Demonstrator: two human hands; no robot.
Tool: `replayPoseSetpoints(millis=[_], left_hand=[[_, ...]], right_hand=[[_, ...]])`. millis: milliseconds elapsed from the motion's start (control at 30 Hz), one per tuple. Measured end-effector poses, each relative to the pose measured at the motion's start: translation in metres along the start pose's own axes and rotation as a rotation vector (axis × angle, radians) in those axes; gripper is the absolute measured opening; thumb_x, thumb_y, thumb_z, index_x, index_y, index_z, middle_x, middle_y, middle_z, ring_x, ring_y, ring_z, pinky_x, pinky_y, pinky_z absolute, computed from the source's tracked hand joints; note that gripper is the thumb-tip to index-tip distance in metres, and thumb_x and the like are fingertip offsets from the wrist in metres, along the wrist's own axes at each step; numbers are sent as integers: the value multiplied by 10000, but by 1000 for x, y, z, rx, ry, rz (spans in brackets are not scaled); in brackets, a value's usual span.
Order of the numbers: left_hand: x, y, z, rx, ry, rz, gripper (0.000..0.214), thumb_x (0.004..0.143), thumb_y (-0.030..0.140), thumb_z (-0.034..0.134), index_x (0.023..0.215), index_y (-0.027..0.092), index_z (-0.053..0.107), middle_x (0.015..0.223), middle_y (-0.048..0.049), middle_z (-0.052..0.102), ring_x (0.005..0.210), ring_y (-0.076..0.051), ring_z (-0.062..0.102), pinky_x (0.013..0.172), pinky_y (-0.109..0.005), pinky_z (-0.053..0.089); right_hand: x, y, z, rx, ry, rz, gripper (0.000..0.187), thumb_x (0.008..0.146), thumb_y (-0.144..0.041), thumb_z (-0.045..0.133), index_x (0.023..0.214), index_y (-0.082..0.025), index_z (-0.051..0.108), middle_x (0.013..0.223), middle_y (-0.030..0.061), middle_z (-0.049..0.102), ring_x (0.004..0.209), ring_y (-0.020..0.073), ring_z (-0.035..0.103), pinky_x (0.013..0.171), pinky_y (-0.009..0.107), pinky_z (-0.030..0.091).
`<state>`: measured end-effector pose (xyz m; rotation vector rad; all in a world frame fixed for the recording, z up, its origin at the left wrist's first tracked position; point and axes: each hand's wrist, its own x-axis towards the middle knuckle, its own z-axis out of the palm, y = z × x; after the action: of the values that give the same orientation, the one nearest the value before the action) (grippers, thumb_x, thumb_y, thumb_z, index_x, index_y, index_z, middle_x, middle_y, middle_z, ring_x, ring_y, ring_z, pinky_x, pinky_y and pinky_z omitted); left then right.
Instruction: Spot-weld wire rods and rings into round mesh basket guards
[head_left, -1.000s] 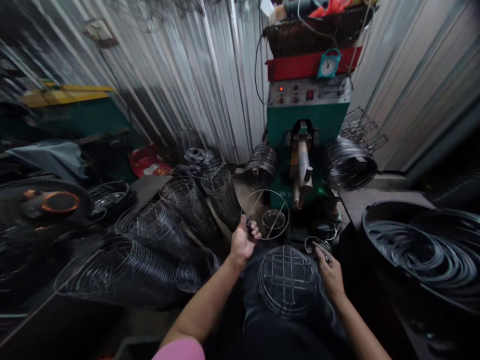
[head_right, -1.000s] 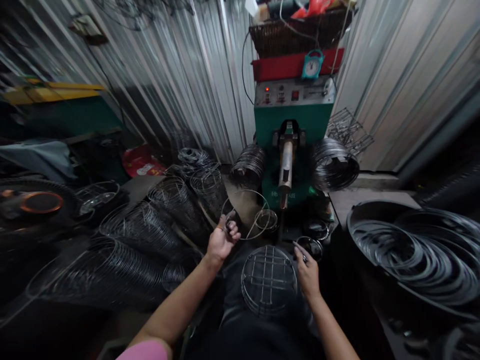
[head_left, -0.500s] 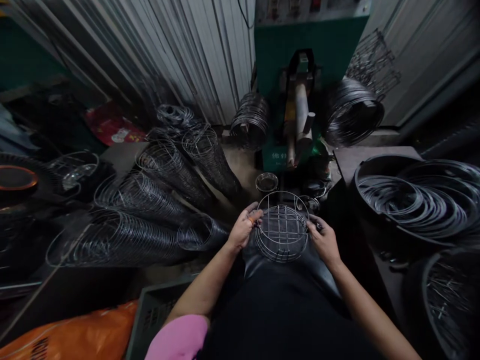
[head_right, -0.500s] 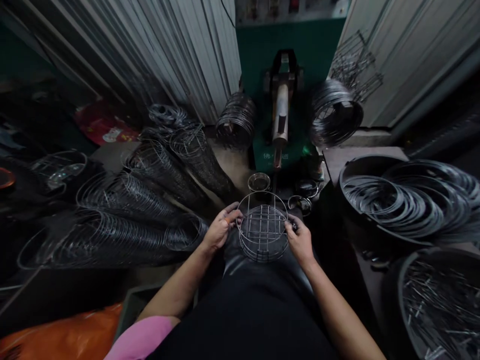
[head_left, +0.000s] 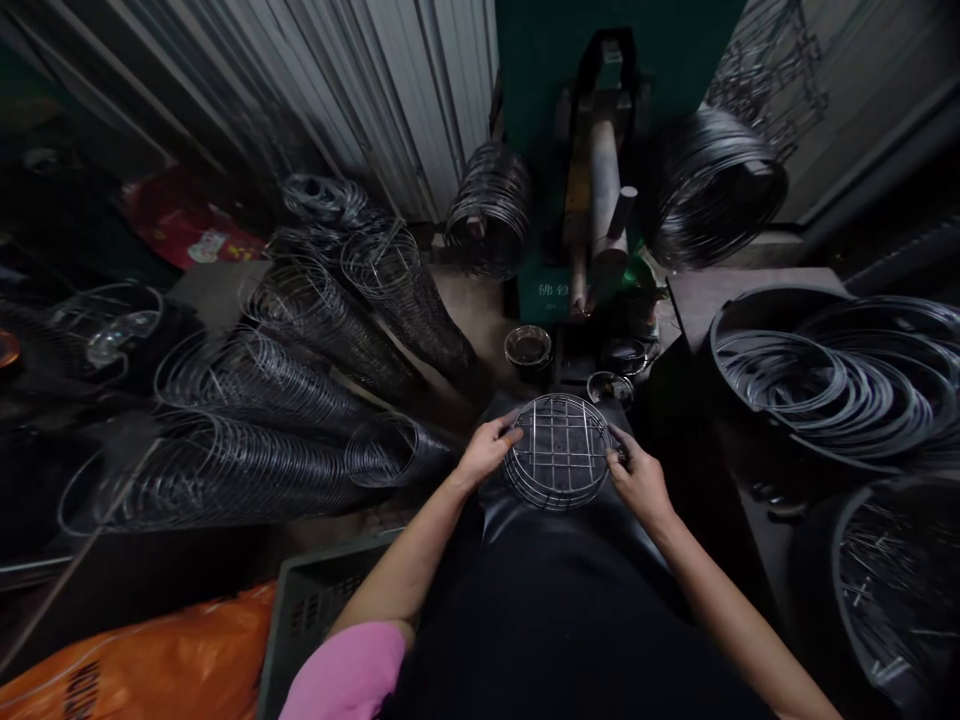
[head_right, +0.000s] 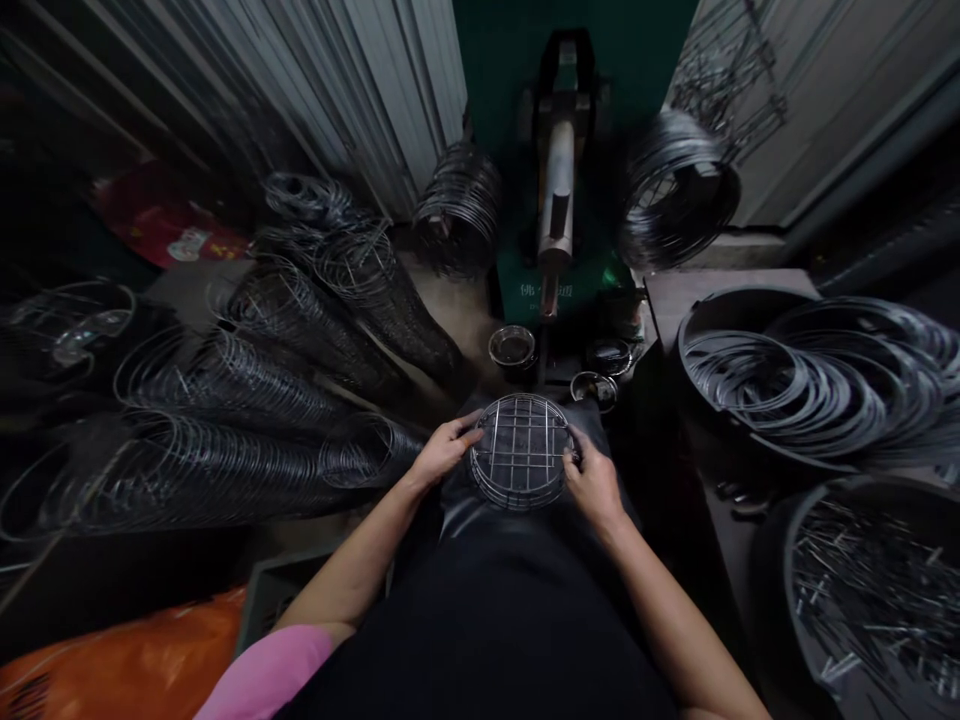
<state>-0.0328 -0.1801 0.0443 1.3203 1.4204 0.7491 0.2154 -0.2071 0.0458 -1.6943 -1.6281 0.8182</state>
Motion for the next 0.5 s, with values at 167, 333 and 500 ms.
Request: replayPoseSetpoints(millis=[167,333,500], left_hand=[[2,-3,2,66,-6,-13,446,786,271,517,1221,180,552,1278,-42,539,1226,-226,463,1061,-378,317],[1,-8,3,195,14,32,435,812,294,492,1233,196,538,1222,-52,594,1188,-233,499,1016,-371,366],[-10,-7,3,476,-79,48,617,832,474,450,1356,160,359,1148,-129,604,1087,-264,552,908,-360,421]], right_hand=[[-2,5,-2,71,-34,38,483,770,-380,473,1155,-113,590,879,90,690,738,187,631,711,298,493],[-5,8,-3,169,-52,67,509,769,-469,542,1143,-128,592,957,86,677,861,215,627,770,311,493],[-6,11,-5,221,-136,90,672,653,-479,684,1203,-119,542,934,67,667,852,214,619,760,306,501]])
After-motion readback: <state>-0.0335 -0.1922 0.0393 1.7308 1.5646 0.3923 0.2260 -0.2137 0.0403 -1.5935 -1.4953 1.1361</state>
